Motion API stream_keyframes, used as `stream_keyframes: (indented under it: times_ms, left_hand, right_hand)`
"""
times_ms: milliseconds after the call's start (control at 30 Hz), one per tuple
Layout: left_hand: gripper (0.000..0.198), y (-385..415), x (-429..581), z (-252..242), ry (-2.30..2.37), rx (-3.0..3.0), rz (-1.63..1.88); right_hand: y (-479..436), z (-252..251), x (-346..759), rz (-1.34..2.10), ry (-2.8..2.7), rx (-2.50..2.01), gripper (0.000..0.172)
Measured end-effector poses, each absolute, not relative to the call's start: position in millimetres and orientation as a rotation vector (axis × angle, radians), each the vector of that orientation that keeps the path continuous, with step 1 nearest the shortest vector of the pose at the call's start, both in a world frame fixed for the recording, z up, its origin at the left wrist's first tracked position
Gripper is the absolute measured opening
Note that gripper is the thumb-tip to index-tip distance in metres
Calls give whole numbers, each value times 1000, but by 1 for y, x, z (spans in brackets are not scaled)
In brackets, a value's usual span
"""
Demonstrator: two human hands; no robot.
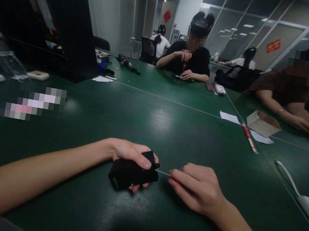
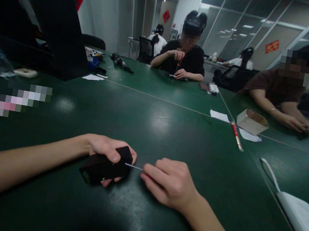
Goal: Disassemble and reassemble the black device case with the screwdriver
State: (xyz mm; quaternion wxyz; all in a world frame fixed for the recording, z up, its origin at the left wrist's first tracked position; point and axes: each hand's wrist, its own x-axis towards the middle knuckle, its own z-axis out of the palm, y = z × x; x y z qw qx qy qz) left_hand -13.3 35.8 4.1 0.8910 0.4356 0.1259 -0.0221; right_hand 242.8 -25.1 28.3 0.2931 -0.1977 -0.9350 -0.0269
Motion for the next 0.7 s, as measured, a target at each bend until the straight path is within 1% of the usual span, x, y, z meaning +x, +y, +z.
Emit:
stream_keyframes:
  times_ms: [67,167,333,400,467,533,700]
  left_hand:
    - [52,34,-12,3,234,909,-9]
    - [50,30,-10,5,243,908,76]
    - [49,29,-6,2,417,828,377]
    - [51,30,-4,-2,472,767,433]
    - [53,32,-4,-6,502,710,428]
    - [49,34,-3,-5,522,641,448]
    - [41,32,-1,6,510,463,568]
  right_hand:
    - [-26,22,237,89,-2452,-544,13]
    - [-28,17,231,243,-2410,-584,15]
    - [-35,18,225,524,-2435,-777,19]
    - [-37,18,222,603,-2456,-829,20]
    - [-38,18,219,616,-2444,-881,21]
    - [-36,19,220,562,-2427,-931,22]
    - [-30,18,229,247,-2498,-1026,26]
